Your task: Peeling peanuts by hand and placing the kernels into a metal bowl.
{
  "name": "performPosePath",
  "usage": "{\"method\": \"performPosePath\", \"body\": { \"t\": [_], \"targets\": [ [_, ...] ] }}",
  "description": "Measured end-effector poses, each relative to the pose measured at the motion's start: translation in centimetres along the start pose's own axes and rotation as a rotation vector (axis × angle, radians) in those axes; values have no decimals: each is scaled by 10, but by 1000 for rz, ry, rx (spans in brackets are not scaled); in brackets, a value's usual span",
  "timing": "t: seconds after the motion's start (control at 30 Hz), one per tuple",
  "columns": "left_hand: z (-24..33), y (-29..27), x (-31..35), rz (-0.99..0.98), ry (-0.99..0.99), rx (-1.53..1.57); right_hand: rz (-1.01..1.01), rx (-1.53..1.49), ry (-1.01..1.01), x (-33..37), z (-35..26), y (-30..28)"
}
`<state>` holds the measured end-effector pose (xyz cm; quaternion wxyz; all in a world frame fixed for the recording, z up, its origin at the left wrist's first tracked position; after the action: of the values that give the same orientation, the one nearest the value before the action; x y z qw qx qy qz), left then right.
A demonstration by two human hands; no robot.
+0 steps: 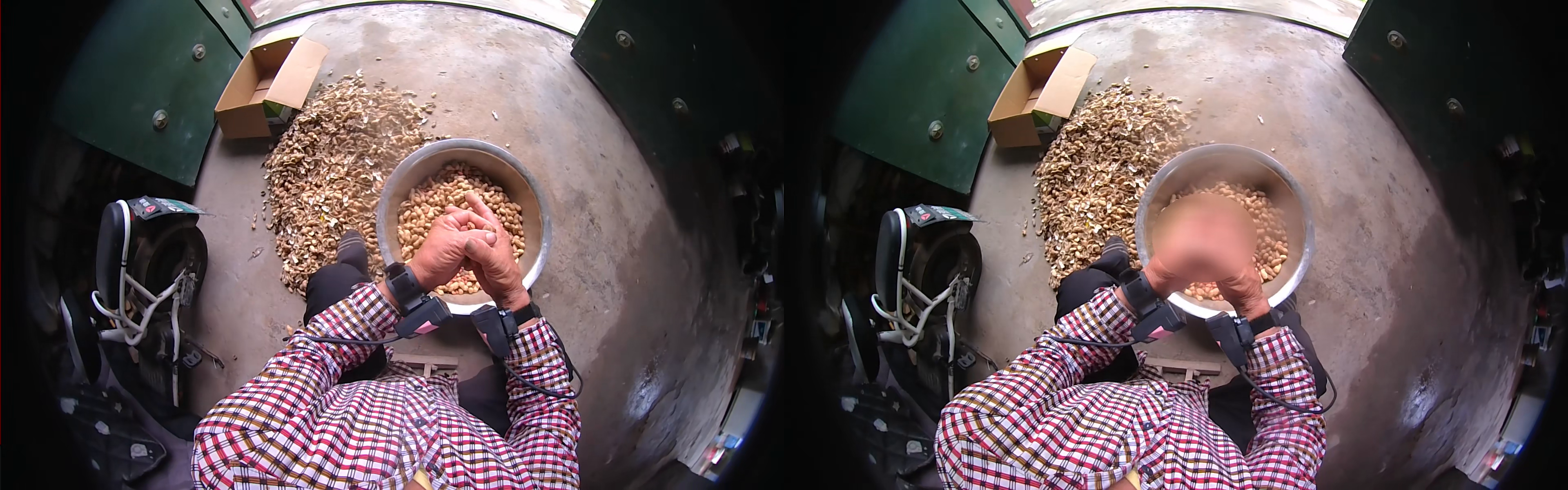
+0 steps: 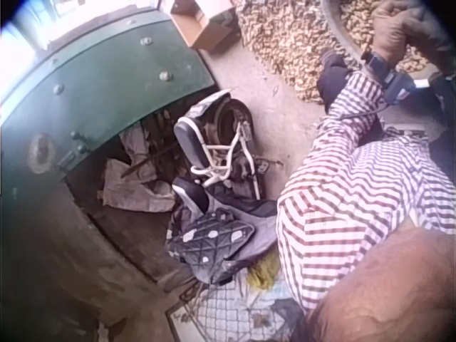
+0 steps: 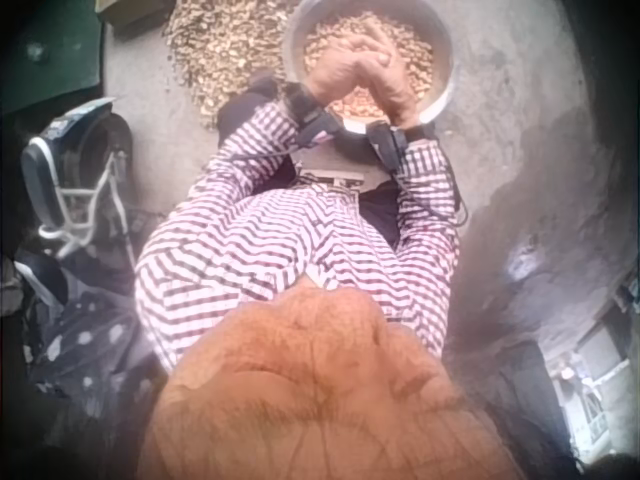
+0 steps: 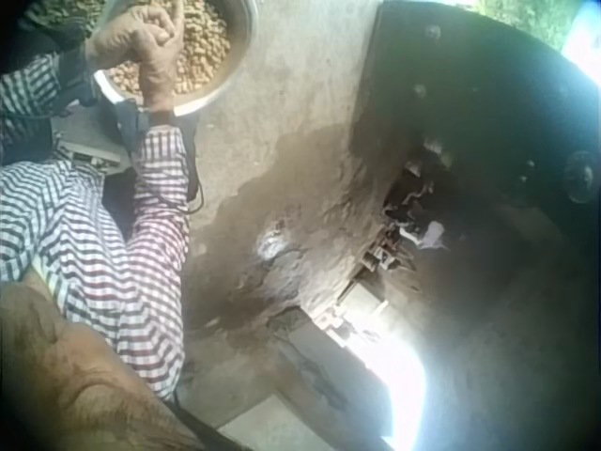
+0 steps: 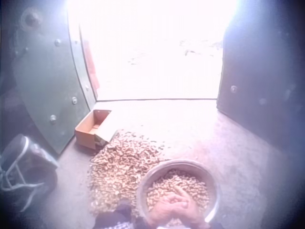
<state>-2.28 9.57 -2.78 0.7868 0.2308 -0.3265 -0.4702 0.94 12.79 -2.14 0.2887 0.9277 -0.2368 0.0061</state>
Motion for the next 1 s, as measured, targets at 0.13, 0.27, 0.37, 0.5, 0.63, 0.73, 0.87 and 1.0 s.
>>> {"method": "performPosePath", "body": {
  "t": [0.13,0.27,0.37,0.5,0.63,0.73,0.87,1.0],
  "targets": [
    [-4,-1,-2,-60,-9,14,-3,47,-6,0,-2,-1],
    [-4,3,-3,-86,27,14,25,108,-20,0,-4,-5],
    [0,11,0,-120,54,14,65,134,-37,0,-3,-11],
    [3,14,3,-130,86,61,119,177,-75,2,-10,-10],
    [4,14,3,-128,137,44,152,196,-106,4,-14,-8],
    [6,17,2,-78,196,33,177,200,-128,5,-16,-9],
    [0,15,-3,-98,212,9,227,236,-153,4,-17,-16],
    [-3,8,-3,-91,165,75,226,548,-256,5,-34,0]
  ]
}}
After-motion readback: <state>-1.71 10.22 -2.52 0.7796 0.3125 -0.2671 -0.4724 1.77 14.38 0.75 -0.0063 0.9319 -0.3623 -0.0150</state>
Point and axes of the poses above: each hand's wrist, its own x-axis away from the middle knuckle, its own y-axis out of the palm, z = x × y, the point moved 9 cm from there along -x, towards the middle knuckle, and after that the axes turned 2 degrees about z, right-handed, at the moved point
